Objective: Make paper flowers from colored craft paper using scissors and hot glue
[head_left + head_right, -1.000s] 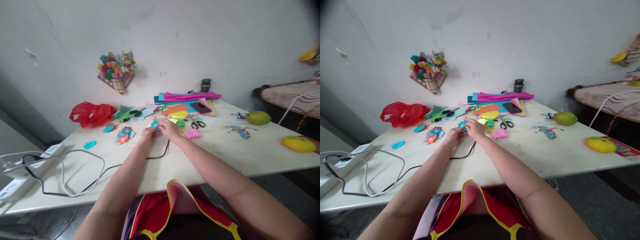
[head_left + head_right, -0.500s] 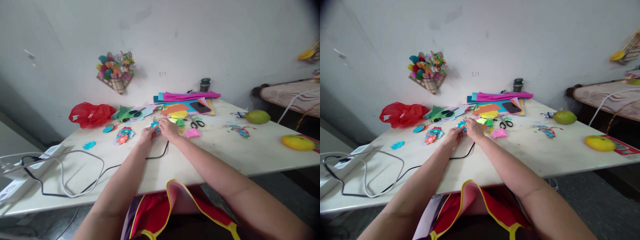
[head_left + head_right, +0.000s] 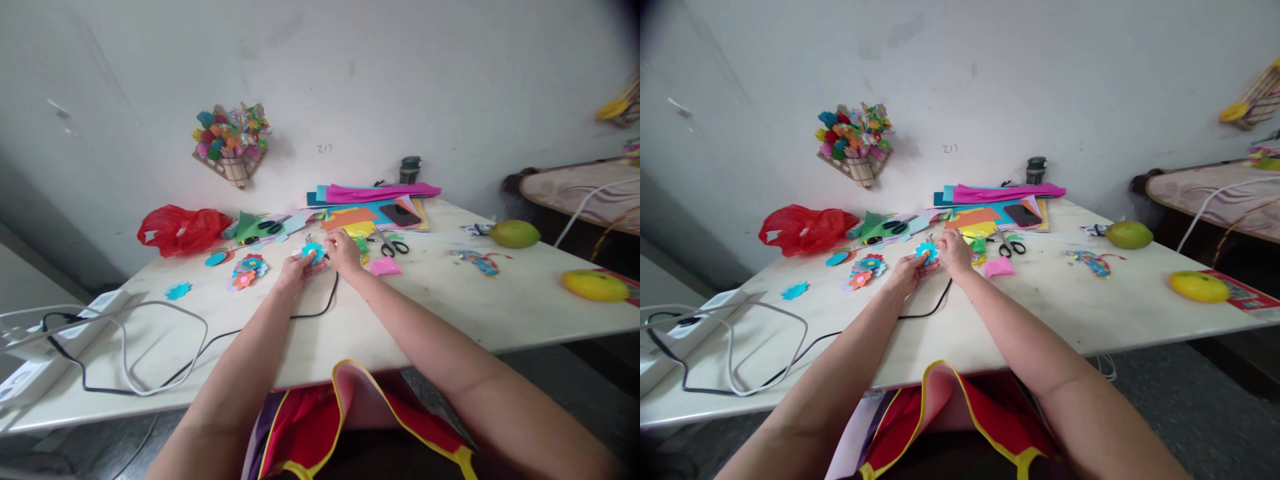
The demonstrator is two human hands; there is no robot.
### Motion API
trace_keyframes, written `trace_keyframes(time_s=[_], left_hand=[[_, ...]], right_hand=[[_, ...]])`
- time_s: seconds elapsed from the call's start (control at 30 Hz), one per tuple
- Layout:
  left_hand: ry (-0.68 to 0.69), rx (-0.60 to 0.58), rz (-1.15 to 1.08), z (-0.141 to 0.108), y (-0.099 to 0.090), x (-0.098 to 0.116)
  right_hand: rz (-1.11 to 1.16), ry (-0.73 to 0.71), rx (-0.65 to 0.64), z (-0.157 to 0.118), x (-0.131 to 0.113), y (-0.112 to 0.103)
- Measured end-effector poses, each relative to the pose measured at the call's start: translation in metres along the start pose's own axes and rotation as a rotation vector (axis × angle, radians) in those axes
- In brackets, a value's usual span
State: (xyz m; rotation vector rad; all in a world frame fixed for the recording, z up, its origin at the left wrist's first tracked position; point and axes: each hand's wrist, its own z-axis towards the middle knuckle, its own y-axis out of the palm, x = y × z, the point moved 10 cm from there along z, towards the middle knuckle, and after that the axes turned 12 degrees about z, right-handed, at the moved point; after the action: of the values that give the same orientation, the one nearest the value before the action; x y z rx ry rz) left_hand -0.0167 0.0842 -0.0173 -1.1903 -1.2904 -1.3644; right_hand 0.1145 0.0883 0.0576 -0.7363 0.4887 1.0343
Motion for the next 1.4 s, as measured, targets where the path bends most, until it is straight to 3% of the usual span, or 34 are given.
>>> trace_keyframes(time_s=[0.2,0.33,0.43,0.73,0.97,1.1,1.4], left_hand=[[0.009,-0.012,0.002,0.000,-0.001,0.002],[0.035,-0.037,0.003,0.001,-0.001,0.003],[0.045,-0.040,0.007,0.001,-0.002,0.004],[0.036,0.007,0.035,0.000,-0.006,0.005],[0.060,0.035,0.082,-0.001,-0.009,0.009],[0.077,0.012,0.144,-0.001,-0.007,0.010],[0.087,-0.071,0.219,-0.002,-0.001,0.008]], right_hand=[[0.511,0.302,0.036,0.003,0.041,0.006],[0.839,0.597,0.016,-0.008,0.051,0.015],[0.950,0.708,-0.005,-0.014,0.052,0.018],[0.934,0.685,-0.186,-0.020,0.047,0.037],[1.008,0.687,-0.260,-0.021,0.043,0.040],[0.930,0.639,-0.318,-0.022,0.043,0.043],[0.758,0.534,-0.197,-0.013,0.047,0.030]])
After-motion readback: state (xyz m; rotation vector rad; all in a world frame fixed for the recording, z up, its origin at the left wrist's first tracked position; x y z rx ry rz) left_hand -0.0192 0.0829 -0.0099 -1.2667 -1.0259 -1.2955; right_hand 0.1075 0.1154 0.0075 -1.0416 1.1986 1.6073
